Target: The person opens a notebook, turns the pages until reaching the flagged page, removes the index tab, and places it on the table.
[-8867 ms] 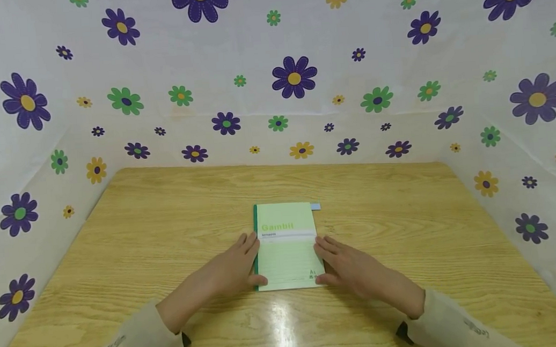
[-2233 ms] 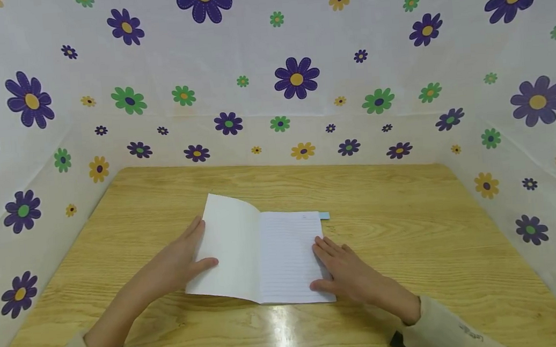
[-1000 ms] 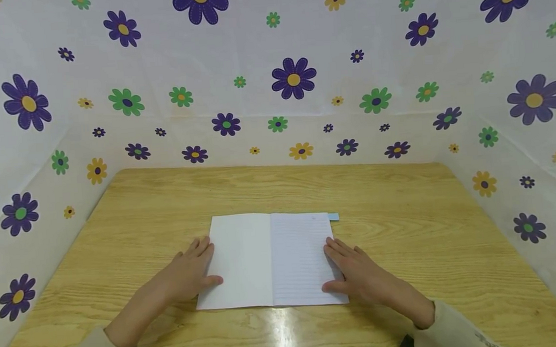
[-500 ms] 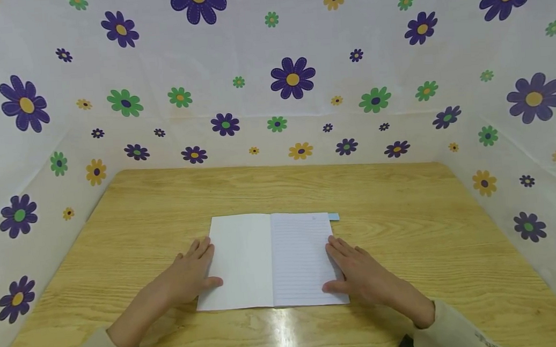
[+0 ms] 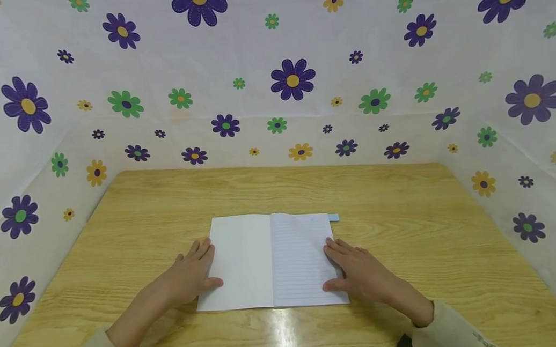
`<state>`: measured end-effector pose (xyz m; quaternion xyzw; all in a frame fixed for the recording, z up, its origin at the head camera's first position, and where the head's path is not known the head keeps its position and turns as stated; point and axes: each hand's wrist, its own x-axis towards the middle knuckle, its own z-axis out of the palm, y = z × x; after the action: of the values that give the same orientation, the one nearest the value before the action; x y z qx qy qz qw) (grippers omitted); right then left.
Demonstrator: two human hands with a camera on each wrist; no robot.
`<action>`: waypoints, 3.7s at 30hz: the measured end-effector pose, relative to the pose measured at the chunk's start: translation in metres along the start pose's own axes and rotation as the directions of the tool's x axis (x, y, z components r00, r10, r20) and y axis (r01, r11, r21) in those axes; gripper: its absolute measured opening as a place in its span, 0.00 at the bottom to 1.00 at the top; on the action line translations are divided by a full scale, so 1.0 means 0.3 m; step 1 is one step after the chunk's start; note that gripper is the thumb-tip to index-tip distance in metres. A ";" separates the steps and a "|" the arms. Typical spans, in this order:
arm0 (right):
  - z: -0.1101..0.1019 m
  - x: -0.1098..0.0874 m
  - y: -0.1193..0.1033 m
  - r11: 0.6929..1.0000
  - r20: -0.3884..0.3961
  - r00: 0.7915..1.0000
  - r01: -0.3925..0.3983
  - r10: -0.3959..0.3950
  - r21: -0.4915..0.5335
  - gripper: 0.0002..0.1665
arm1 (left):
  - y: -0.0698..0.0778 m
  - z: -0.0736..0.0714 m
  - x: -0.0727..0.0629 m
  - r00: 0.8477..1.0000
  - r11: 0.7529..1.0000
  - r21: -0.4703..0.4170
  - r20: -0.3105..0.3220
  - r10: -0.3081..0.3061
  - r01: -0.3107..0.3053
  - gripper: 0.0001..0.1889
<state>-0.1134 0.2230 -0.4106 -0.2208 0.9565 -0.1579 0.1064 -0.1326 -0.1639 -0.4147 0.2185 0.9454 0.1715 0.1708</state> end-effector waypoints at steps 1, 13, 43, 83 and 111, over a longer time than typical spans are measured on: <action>0.001 0.000 0.000 1.000 -0.010 1.000 0.011 -0.011 -0.002 0.49 | 0.000 0.000 -0.001 1.000 1.000 0.000 -0.001 0.002 -0.002 0.44; -0.003 0.009 -0.013 0.999 -0.142 0.990 0.025 -0.021 0.027 0.23 | 0.000 0.000 -0.002 1.000 1.000 0.012 -0.020 0.017 -0.017 0.45; -0.018 0.022 -0.009 0.801 -0.230 0.940 -0.070 0.253 0.595 0.35 | 0.002 -0.003 -0.001 1.000 1.000 -0.024 -0.004 0.001 -0.001 0.45; -0.068 0.070 -0.156 0.312 -0.066 0.989 0.021 0.136 0.950 0.30 | 0.004 -0.054 0.008 1.000 1.000 -0.008 -0.019 0.020 -0.020 0.45; -0.013 0.128 -0.206 0.250 -0.080 0.996 0.065 0.050 0.966 0.30 | 0.054 -0.051 -0.007 0.996 0.999 -0.015 0.089 0.030 -0.029 0.38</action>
<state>-0.1244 0.1538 -0.3905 -0.1064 0.6623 -0.7211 0.1735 -0.1312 -0.1552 -0.3941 0.2386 0.9323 0.1705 0.2117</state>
